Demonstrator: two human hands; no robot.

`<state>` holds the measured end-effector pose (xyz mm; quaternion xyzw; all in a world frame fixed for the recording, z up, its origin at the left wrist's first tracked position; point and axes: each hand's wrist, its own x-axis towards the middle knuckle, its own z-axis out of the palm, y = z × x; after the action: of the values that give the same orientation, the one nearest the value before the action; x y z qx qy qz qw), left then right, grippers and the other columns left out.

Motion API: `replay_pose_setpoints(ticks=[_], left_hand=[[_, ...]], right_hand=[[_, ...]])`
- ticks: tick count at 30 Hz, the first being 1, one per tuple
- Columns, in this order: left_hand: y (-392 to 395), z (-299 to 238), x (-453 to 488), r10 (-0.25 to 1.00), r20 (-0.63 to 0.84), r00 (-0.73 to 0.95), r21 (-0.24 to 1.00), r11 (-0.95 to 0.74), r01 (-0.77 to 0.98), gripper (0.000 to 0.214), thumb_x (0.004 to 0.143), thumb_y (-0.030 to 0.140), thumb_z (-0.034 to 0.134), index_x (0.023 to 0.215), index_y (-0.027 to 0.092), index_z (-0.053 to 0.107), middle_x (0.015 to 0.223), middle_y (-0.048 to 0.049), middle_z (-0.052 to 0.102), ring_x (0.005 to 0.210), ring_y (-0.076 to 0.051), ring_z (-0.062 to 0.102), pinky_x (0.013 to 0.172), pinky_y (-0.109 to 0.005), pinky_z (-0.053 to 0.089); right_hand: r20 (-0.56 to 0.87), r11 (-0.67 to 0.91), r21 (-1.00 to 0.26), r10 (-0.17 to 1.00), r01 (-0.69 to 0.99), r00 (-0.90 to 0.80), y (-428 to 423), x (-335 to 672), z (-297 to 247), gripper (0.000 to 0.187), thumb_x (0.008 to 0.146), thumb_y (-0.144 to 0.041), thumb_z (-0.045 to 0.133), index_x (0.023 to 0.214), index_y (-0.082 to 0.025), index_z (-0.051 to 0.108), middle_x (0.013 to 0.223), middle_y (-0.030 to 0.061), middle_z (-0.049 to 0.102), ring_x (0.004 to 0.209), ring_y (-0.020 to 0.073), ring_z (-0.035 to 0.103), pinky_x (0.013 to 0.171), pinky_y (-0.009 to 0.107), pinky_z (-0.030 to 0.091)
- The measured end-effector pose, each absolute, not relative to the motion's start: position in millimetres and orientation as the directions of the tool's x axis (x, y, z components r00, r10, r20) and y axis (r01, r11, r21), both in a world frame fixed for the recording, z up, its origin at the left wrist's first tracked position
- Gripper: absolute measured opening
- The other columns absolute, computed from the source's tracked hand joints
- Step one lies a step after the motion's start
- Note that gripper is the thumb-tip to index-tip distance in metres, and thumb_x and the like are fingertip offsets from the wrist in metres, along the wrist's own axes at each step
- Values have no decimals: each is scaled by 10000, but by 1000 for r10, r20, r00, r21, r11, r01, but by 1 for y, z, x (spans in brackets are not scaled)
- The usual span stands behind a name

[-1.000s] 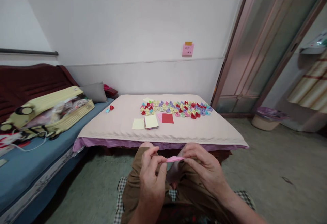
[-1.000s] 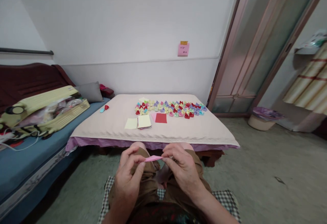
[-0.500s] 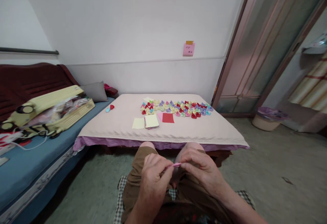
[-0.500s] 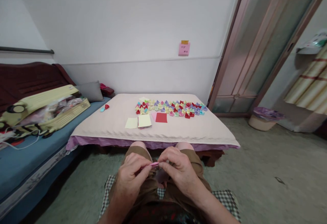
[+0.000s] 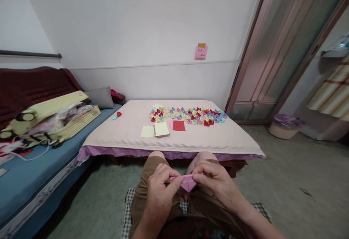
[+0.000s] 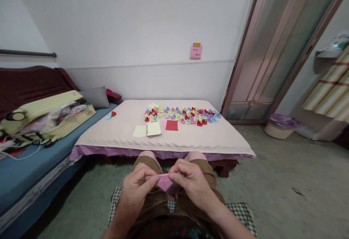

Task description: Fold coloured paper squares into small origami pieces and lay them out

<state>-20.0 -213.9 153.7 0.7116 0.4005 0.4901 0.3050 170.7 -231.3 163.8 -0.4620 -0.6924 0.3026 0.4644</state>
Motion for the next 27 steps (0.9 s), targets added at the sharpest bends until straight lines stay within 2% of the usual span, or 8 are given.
replay_pose_setpoints(ticks=[5, 10, 13, 16, 21, 27], left_hand=[[-210, 150, -19, 970, 241, 45, 959, -245, 145, 227, 689, 223, 722, 527, 168, 572, 530, 44, 498, 535, -108, 437, 522, -215, 322], [-207, 142, -19, 995, 95, 29, 995, -94, -42, 256, 678, 232, 729, 540, 159, 525, 514, 64, 459, 522, -87, 386, 526, -202, 311], [-205, 141, -19, 996, 69, 58, 984, -58, -169, 215, 736, 244, 684, 590, 153, 555, 560, 56, 483, 557, -91, 412, 564, -204, 337], [-205, 142, -20, 994, 76, 78, 973, -57, -225, 212, 756, 249, 669, 596, 148, 573, 582, 46, 506, 577, -97, 435, 587, -210, 352], [-202, 144, -26, 996, 81, 30, 972, -72, -222, 224, 734, 281, 701, 601, 149, 579, 592, 32, 529, 590, -113, 453, 574, -220, 348], [-197, 143, -32, 996, 73, 44, 973, -61, -222, 235, 744, 295, 702, 616, 152, 566, 605, 31, 528, 595, -110, 435, 577, -224, 342]], right_hand=[[297, 307, -909, 952, 283, -78, -230, 172, 164, 239, 837, -350, 633, 679, -179, 688, 674, 18, 626, 668, 176, 570, 622, 276, 428], [198, 201, -970, 980, 135, -35, -229, 173, 160, 227, 789, -347, 675, 653, -165, 679, 630, 9, 626, 598, 158, 566, 558, 263, 436], [135, 134, -990, 991, 49, 2, -226, 172, 156, 222, 713, -347, 740, 614, -161, 671, 579, -2, 613, 550, 145, 538, 528, 259, 422], [91, 91, -996, 995, 8, 29, -225, 171, 155, 241, 660, -347, 776, 568, -166, 645, 538, -14, 589, 515, 136, 511, 496, 251, 404], [80, 83, -995, 994, 46, -76, -226, 171, 155, 229, 745, -358, 699, 623, -165, 684, 599, 13, 628, 570, 151, 547, 543, 257, 426], [85, 92, -989, 995, 114, -58, -226, 172, 151, 271, 708, -348, 727, 538, -169, 614, 540, -11, 569, 537, 136, 492, 524, 249, 386]])
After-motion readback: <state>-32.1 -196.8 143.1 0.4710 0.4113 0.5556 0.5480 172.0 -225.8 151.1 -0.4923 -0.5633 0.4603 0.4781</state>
